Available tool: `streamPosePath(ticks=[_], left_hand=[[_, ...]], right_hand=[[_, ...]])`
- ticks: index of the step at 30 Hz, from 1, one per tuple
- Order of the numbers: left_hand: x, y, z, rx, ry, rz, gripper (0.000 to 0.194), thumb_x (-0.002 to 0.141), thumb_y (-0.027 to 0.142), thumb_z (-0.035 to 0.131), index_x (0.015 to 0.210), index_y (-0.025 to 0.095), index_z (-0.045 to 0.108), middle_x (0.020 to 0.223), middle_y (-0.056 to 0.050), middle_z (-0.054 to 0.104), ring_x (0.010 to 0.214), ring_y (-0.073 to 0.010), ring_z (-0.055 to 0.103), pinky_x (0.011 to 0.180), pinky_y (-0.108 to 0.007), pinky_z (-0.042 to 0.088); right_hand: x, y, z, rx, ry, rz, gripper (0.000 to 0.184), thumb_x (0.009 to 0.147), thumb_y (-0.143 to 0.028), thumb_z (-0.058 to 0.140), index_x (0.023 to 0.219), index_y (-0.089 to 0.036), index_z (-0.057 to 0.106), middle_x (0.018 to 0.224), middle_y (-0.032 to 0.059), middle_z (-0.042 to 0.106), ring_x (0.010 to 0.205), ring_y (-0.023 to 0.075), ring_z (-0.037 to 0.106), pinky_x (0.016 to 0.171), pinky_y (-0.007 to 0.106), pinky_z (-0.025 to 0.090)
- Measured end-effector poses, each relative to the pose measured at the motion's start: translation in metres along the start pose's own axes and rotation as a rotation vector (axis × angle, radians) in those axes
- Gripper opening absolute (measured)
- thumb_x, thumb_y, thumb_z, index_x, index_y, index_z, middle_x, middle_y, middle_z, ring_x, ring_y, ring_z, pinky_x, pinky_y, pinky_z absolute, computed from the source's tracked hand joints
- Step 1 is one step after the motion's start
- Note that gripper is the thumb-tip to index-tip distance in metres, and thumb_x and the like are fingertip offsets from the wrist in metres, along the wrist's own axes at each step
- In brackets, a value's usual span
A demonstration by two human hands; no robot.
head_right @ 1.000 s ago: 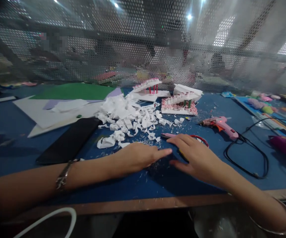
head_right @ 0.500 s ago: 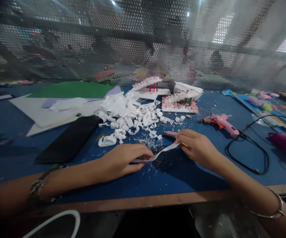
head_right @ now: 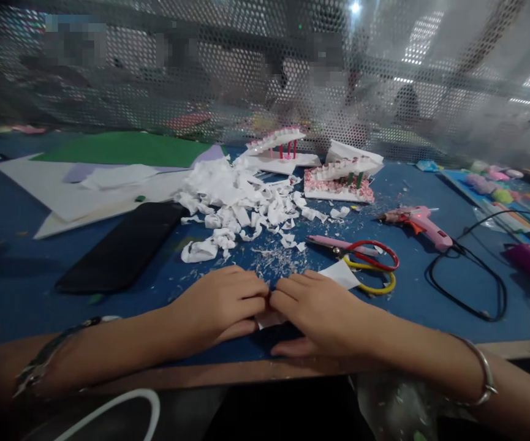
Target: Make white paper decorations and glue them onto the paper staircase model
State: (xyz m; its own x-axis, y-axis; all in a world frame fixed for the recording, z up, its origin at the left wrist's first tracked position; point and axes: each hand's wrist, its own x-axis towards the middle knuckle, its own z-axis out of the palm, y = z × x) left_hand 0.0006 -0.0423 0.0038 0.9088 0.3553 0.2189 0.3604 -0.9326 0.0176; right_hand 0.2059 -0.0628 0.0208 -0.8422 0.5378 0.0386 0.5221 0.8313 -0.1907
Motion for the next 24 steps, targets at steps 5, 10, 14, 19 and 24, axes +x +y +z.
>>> streamPosePath(ticks=[5, 10, 14, 19, 24], left_hand=[[-0.006, -0.001, 0.003, -0.194, 0.045, -0.105, 0.012, 0.082, 0.029, 0.056, 0.076, 0.019, 0.062, 0.085, 0.001, 0.064, 0.078, -0.0156, 0.057, 0.069, -0.030, 0.034], [-0.006, -0.003, 0.000, -0.412, 0.000, -0.186, 0.016, 0.082, 0.031, 0.056, 0.072, 0.019, 0.062, 0.085, 0.002, 0.065, 0.081, -0.0137, 0.057, 0.075, -0.029, 0.034], [-0.004, -0.005, -0.004, -0.498, -0.025, -0.176, 0.014, 0.081, 0.027, 0.057, 0.073, 0.017, 0.062, 0.086, 0.000, 0.065, 0.082, -0.0134, 0.057, 0.078, -0.027, 0.037], [-0.004, -0.008, -0.002, -0.588, -0.016, -0.208, 0.015, 0.082, 0.024, 0.055, 0.071, 0.015, 0.061, 0.088, -0.001, 0.062, 0.082, -0.0116, 0.056, 0.075, -0.022, 0.040], [-0.007, -0.008, 0.001, -0.621, 0.005, -0.271, 0.011, 0.081, 0.024, 0.057, 0.075, 0.016, 0.062, 0.098, -0.002, 0.057, 0.092, -0.0118, 0.054, 0.080, -0.021, 0.039]], right_hand=[[0.005, 0.001, 0.016, 0.122, 0.058, 0.025, 0.013, 0.083, -0.028, 0.051, 0.085, -0.015, 0.054, 0.085, 0.0042, 0.055, 0.076, 0.0134, 0.048, 0.066, 0.025, 0.037], [0.001, 0.005, 0.022, 0.237, 0.137, 0.037, 0.012, 0.086, -0.024, 0.047, 0.084, -0.017, 0.055, 0.083, 0.0029, 0.053, 0.076, 0.0111, 0.048, 0.067, 0.023, 0.037], [0.000, 0.004, 0.022, 0.315, 0.103, 0.047, 0.017, 0.090, -0.025, 0.040, 0.088, -0.018, 0.056, 0.087, 0.0032, 0.050, 0.076, 0.0095, 0.047, 0.068, 0.022, 0.038], [0.002, 0.001, 0.022, 0.348, 0.120, 0.072, 0.016, 0.088, -0.023, 0.042, 0.085, -0.016, 0.056, 0.087, 0.0037, 0.050, 0.076, 0.0093, 0.047, 0.068, 0.021, 0.038], [0.008, -0.002, 0.028, 0.285, 0.200, 0.111, 0.018, 0.087, -0.022, 0.043, 0.082, -0.015, 0.059, 0.081, 0.0044, 0.051, 0.072, 0.0108, 0.047, 0.064, 0.023, 0.038]])
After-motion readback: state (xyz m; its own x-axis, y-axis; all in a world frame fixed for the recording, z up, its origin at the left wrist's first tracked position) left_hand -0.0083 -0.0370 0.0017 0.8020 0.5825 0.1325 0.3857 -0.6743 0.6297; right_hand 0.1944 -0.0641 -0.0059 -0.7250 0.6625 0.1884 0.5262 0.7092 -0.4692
